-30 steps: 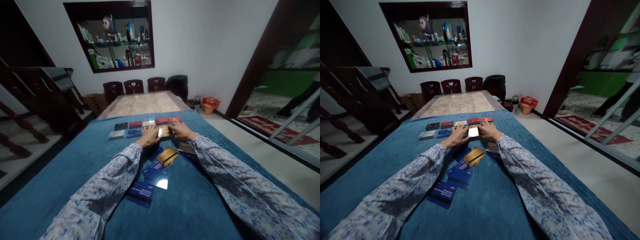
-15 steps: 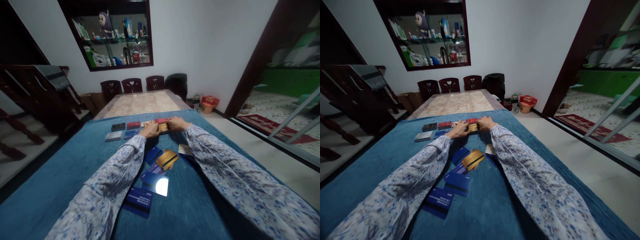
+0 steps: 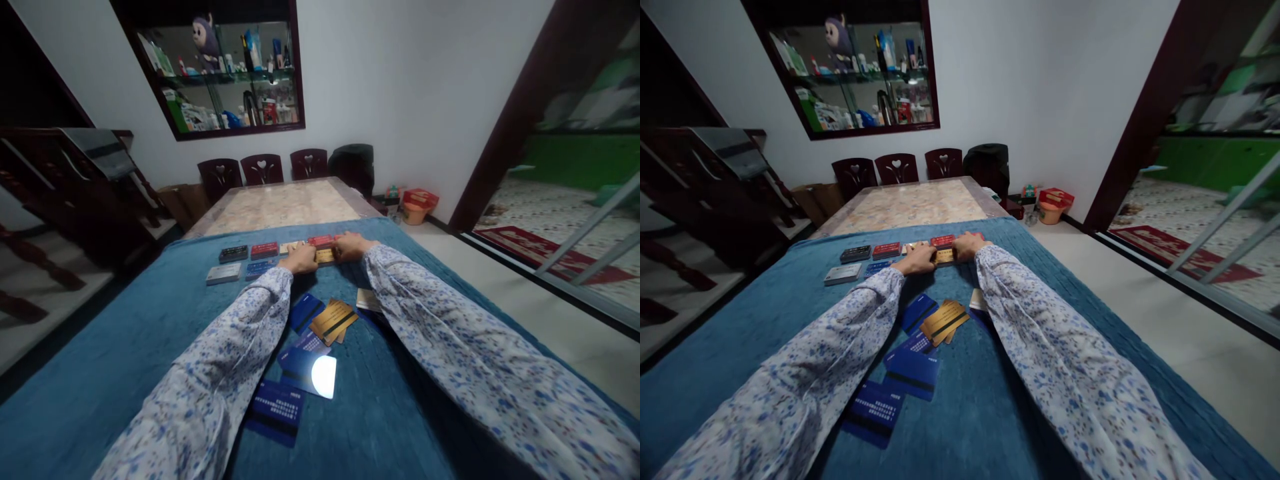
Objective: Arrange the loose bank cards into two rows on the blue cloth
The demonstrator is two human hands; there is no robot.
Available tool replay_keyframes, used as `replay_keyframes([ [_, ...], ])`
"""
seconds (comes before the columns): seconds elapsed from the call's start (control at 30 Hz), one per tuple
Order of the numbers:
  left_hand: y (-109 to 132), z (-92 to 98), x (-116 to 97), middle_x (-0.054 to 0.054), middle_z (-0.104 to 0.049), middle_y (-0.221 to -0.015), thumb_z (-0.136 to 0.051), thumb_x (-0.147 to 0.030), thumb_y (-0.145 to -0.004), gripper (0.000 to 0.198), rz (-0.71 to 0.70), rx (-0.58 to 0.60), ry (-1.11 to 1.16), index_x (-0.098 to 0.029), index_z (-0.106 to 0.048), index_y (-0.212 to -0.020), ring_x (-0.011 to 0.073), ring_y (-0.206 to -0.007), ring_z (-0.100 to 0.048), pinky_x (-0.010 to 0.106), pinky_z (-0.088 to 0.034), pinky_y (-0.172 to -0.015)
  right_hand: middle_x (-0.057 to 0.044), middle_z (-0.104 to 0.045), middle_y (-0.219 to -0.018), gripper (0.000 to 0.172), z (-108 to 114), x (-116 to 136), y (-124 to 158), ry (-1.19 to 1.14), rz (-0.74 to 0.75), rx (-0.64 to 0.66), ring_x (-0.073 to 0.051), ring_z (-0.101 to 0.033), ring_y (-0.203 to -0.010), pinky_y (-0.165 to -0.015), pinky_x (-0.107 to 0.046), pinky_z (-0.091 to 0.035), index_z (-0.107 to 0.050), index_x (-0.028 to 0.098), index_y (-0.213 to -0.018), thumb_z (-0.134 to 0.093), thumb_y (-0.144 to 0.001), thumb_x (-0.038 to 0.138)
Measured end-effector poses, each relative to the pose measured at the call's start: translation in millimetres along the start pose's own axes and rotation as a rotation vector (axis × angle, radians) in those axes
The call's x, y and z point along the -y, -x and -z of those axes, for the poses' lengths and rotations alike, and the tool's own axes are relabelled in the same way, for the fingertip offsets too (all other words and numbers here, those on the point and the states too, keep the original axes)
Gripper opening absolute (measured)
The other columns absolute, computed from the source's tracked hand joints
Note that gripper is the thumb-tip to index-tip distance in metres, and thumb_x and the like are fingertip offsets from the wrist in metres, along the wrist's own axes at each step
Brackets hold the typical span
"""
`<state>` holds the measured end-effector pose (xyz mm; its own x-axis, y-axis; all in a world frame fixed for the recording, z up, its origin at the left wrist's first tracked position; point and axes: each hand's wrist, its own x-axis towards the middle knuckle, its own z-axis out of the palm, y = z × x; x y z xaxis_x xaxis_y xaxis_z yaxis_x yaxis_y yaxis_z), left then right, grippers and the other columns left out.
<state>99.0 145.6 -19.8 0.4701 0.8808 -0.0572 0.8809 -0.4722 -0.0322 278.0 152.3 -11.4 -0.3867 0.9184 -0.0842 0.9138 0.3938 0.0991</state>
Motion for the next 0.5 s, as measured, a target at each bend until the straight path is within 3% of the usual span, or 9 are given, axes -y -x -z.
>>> replay_keyframes([
  [0.13, -1.8, -0.1, 0.2, 0.019, -0.06, -0.129, -0.057, -0.02, -0.08, 0.033, 0.0, 0.014, -0.023, -0.014, -0.068, -0.111, 0.0386, -0.127, -0.046, 0.063, -0.037, -0.105, -0.015, -0.069, -0.121, 0.036, -3.9, -3.1, -4.4, 0.001, 0.015, 0.016, -0.033, -0.06, -0.11, -0.089, -0.04, -0.048, -0.073, 0.022, -0.114, -0.062, -0.084, 0.038],
  [0.5, -4.9, 0.7, 1.2, 0.019, -0.054, -0.135, -0.057, -0.018, -0.079, 0.033, -0.006, 0.058, -0.029, -0.015, -0.067, -0.11, 0.0361, -0.129, -0.042, 0.064, -0.035, -0.108, -0.011, -0.071, -0.119, 0.037, 3.1, 2.5, -6.5, 0.01, -0.008, 0.098, -0.035, -0.057, -0.116, -0.085, -0.038, -0.049, -0.076, 0.025, -0.111, -0.066, -0.076, 0.032],
])
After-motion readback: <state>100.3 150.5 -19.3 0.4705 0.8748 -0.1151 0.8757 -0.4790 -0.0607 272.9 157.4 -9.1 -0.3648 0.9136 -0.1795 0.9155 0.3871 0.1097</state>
